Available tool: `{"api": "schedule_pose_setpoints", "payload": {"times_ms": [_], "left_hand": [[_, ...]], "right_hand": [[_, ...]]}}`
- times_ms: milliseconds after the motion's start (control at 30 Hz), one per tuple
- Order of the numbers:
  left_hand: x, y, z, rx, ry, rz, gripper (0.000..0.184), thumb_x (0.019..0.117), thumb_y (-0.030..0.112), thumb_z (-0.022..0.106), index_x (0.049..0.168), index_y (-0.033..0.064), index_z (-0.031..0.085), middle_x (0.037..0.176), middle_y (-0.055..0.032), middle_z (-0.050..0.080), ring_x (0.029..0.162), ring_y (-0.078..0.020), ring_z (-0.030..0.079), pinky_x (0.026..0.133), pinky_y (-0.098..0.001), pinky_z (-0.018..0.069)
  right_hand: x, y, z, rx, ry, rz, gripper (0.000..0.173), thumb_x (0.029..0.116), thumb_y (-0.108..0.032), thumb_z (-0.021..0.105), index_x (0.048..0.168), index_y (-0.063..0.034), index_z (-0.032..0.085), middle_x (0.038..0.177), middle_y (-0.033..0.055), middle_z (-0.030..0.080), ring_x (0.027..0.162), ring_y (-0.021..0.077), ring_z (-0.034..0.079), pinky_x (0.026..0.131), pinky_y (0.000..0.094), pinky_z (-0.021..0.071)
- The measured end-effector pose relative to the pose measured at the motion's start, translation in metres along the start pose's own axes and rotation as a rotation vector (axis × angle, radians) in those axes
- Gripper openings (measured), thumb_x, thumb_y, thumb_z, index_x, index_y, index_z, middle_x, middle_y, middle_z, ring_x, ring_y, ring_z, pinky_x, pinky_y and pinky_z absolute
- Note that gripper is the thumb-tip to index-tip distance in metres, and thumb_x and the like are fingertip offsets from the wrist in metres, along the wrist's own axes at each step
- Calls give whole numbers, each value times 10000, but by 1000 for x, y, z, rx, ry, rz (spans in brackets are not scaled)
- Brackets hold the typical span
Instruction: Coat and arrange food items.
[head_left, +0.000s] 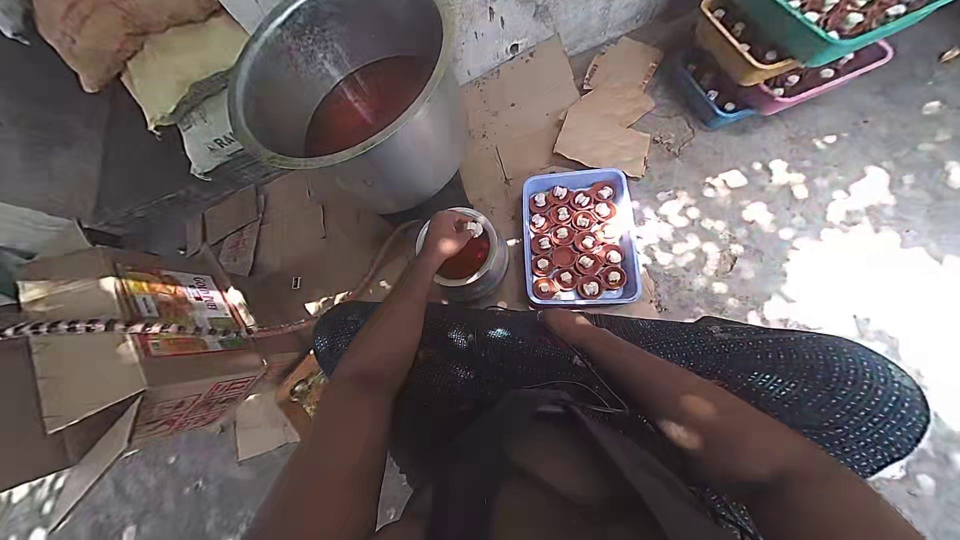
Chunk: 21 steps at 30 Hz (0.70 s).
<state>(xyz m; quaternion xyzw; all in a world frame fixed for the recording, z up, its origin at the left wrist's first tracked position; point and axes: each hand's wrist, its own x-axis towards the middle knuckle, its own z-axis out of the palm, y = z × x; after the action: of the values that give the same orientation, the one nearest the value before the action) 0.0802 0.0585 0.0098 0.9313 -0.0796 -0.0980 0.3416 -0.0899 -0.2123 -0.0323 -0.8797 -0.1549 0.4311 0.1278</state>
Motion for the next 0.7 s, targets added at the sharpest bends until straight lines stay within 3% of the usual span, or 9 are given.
{"api": "schedule_pose_setpoints", "payload": {"times_ms": [33, 67, 100, 133, 167, 200, 233, 333, 700], "left_hand": [[1, -6, -3, 51, 6, -69, 337, 888, 159, 741, 1202, 37, 743, 1052, -163, 758, 967, -281, 735, 929, -521, 578], [0, -14, -1, 77, 24, -134, 343, 863, 153, 751, 1185, 34, 747, 1045, -164, 755, 977, -295, 727, 930, -538, 569], [0, -21, 5, 89, 49, -189, 345, 844, 157, 765, 1166, 35, 748, 1045, -156, 756, 990, -292, 727, 935, -540, 571], [0, -26, 14, 102, 69, -233, 348, 837, 168, 774, 1159, 40, 749, 1055, -152, 758, 1010, -289, 729, 944, -540, 575], [1, -32, 23, 115, 73, -264, 346, 841, 171, 777, 1159, 37, 744, 1071, -160, 753, 1035, -301, 722, 956, -549, 569], [1, -36, 32, 140, 68, -279, 338, 850, 171, 773, 1159, 37, 744, 1093, -167, 745, 1060, -314, 711, 968, -555, 559], [1, -39, 40, 173, 54, -277, 328, 858, 171, 768, 1159, 41, 746, 1126, -169, 735, 1093, -320, 698, 983, -555, 551], [4, -43, 50, 282, -26, -219, 304, 890, 170, 745, 1168, 47, 747, 1234, -178, 693, 1195, -339, 650, 1044, -549, 521], [12, -38, 64, 429, -152, -223, 234, 882, 168, 768, 1101, 88, 765, 1187, -161, 724, 1182, -358, 664, 1003, -594, 539]], "right_hand": [[-6, -7, -2, -34, -115, -9, 372, 1071, -190, 532, 1387, 3, 562, 1441, 274, 552, 1353, 452, 534, 1063, 653, 445], [-3, -3, 6, -54, -103, -86, 370, 1093, -223, 497, 1374, 5, 574, 1427, 275, 562, 1335, 444, 554, 1054, 640, 459], [3, 11, 24, -60, 65, -239, 359, 1084, -260, 502, 1244, 29, 645, 1263, 297, 646, 1171, 462, 647, 917, 652, 524], [20, 29, 48, -37, 342, -439, 350, 1029, -268, 553, 1011, 48, 701, 974, 305, 700, 871, 474, 708, 647, 650, 551], [12, 14, 31, -49, 138, -288, 336, 1066, -253, 530, 1113, 50, 667, 1104, 309, 677, 1042, 490, 676, 817, 685, 534], [9, 0, 16, -58, -14, -143, 332, 1083, -251, 506, 1192, 33, 638, 1200, 300, 657, 1153, 490, 642, 910, 695, 506], [9, -7, 8, -55, -77, -65, 328, 1077, -250, 508, 1223, 17, 630, 1236, 296, 650, 1185, 493, 630, 925, 707, 498], [5, -12, 3, -48, -106, -27, 318, 1070, -218, 522, 1235, 33, 626, 1255, 315, 640, 1190, 514, 622, 914, 727, 491], [4, -8, 5, -69, -131, -3, 276, 1051, -138, 537, 1244, 36, 631, 1251, 310, 647, 1172, 510, 633, 905, 723, 503]]}}
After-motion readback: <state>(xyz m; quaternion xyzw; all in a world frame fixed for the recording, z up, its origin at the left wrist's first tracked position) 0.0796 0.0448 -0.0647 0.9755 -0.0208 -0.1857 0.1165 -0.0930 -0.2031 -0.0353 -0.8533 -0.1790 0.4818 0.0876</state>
